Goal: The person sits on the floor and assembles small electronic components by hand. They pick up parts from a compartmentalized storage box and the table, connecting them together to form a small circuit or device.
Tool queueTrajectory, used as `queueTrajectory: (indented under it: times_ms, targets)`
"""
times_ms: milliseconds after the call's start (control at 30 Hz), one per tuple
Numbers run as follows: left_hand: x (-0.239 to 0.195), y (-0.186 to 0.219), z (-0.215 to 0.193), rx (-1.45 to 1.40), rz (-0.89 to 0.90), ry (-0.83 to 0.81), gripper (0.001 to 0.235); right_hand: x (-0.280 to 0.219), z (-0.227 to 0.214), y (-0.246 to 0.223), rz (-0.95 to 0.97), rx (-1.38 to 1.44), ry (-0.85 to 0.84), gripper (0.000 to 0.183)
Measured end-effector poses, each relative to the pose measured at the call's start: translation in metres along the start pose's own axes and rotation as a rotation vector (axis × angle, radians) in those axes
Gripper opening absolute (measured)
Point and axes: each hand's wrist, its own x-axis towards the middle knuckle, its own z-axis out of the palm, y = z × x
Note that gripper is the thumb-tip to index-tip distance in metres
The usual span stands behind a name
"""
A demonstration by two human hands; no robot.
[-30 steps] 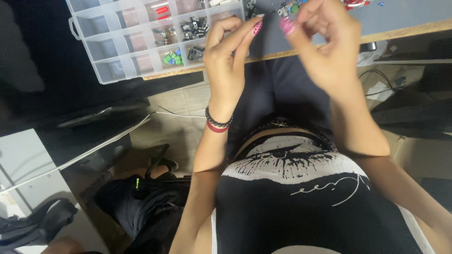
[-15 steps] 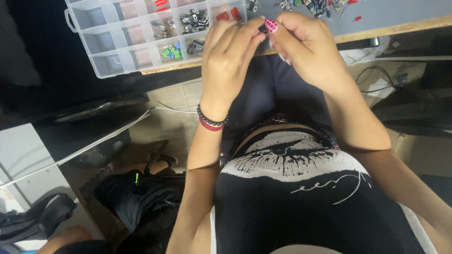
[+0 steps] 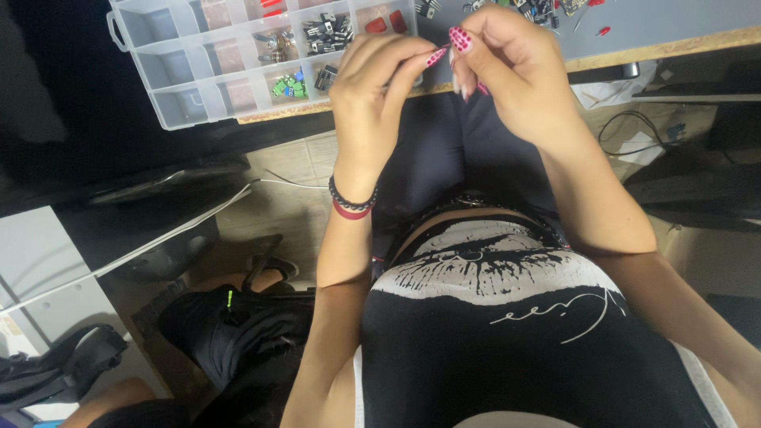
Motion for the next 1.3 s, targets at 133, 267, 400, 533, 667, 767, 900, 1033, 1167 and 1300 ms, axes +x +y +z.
queueTrajectory:
  times_ms: [133, 267, 400, 533, 667, 767, 900, 1033, 1167, 1300]
  targets:
    - [0.002, 0.012, 0.0, -0.313, -0.237, 0.002, 0.024, -0.003, -0.008, 0.019, -0.531, -0.513, 0.118, 0.014]
    - [-0.002, 0.009, 0.008, -0.518, -0.386, -0.025, 0.024, -0.003, -0.005, 0.006, -0.553, -0.454, 0.143, 0.021]
    - [0.001, 0.013, 0.007, -0.289, -0.273, 0.033, 0.021, -0.005, -0.005, 0.023, -0.101, -0.034, 0.145, 0.033]
    - [-0.002, 0.006, 0.007, -0.013, -0.063, 0.009, 0.014, -0.004, -0.006, 0.021, 0.354, 0.416, 0.033, 0.043]
    - [0.0, 0.006, 0.006, 0.064, 0.048, 0.012, 0.013, -0.001, -0.007, 0.016, 0.371, 0.515, -0.036, 0.035]
    - [-0.001, 0.007, 0.004, 0.075, 0.092, 0.014, 0.012, -0.001, -0.008, 0.021, 0.368, 0.535, 0.04, 0.025]
    - [0.0, 0.006, 0.001, 0.116, 0.154, 0.004, 0.01, 0.0, -0.008, 0.012, 0.433, 0.503, 0.064, 0.033]
    - [-0.005, -0.001, 0.002, 0.124, 0.178, 0.01, 0.011, 0.0, -0.008, 0.015, 0.459, 0.438, 0.035, 0.035]
    - [-0.007, -0.002, 0.001, 0.1, 0.246, 0.016, 0.013, 0.002, -0.008, 0.007, 0.475, 0.498, -0.018, 0.037]
    - [-0.004, 0.006, -0.005, 0.103, 0.249, -0.04, 0.022, 0.003, -0.006, 0.009, 0.503, 0.521, 0.015, 0.039]
